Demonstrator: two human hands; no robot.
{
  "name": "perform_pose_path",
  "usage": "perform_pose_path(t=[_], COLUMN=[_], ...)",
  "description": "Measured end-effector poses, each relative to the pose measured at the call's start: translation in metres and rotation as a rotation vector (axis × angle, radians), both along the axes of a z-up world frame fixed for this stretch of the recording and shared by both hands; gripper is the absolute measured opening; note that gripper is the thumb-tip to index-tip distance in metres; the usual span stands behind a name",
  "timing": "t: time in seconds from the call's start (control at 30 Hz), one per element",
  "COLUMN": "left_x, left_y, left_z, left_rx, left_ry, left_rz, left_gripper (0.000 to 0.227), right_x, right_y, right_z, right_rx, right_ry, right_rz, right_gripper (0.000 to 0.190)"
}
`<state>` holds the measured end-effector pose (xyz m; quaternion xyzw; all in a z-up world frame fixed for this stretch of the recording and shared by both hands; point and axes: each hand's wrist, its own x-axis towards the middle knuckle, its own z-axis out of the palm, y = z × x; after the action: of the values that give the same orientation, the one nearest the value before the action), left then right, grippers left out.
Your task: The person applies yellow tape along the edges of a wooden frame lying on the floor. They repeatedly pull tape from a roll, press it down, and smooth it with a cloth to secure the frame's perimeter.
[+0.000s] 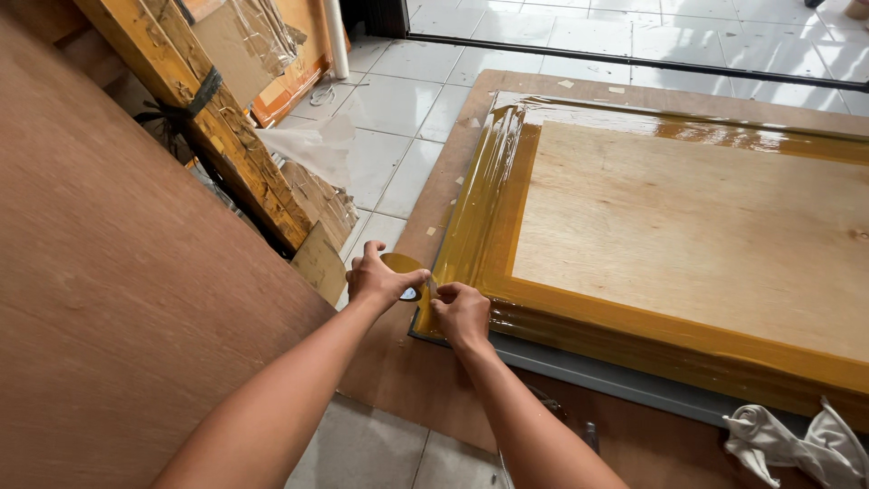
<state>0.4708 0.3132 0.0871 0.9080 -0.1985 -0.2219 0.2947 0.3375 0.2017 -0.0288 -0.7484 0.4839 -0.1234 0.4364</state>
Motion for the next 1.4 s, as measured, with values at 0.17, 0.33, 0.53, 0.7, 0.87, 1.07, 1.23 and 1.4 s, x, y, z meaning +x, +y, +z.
perform_pose_path(t=[0.17, 0.33, 0.53, 0.7, 0.87, 1.07, 1.23, 1.4], left_x=[0.001, -0.003, -0.007, -0.003, 0.0, -0.013, -0.039, -0.105], left_y=[0.0, -0.002, -0.006, -0.007, -0.005, 0.0, -0.039, -0.112], left_z=[-0.001, 0.002, 0.003, 0.001, 0.001, 0.009, 0.005, -0.013], left_rx=[-0.007, -0.007, -0.018, -0.003, -0.007, -0.115, -0.171, -0.19], left_ry=[-0.006, -0.019, -0.028, -0.029, -0.055, -0.017, 0.011, 0.081], left_rz=[0.006, 0.006, 0.007, 0.026, 0.054, -0.018, -0.128, -0.188], left_gripper=[0.116, 0.114, 0.116, 0.116, 0.106, 0.07, 0.068, 0.06], right_x=[0.003, 0.004, 0.018, 0.011, -0.018, -0.071, -0.144, -0.261], right_y=[0.004, 0.003, -0.006, 0.011, 0.047, -0.004, -0.077, -0.147], right_z=[-0.01, -0.009, -0.009, 0.017, 0.029, 0.054, 0.145, 0.189], right_rx=[-0.019, -0.01, -0.043, -0.013, 0.176, -0.013, -0.303, -0.43], right_ry=[-0.013, -0.005, 0.041, 0.074, -0.001, 0.292, 0.661, 1.001], right_rz=[0.005, 0.007, 0.063, 0.128, 0.209, 0.52, 0.625, 0.613], right_gripper=[0.032, 0.028, 0.026, 0.024, 0.03, 0.036, 0.033, 0.031])
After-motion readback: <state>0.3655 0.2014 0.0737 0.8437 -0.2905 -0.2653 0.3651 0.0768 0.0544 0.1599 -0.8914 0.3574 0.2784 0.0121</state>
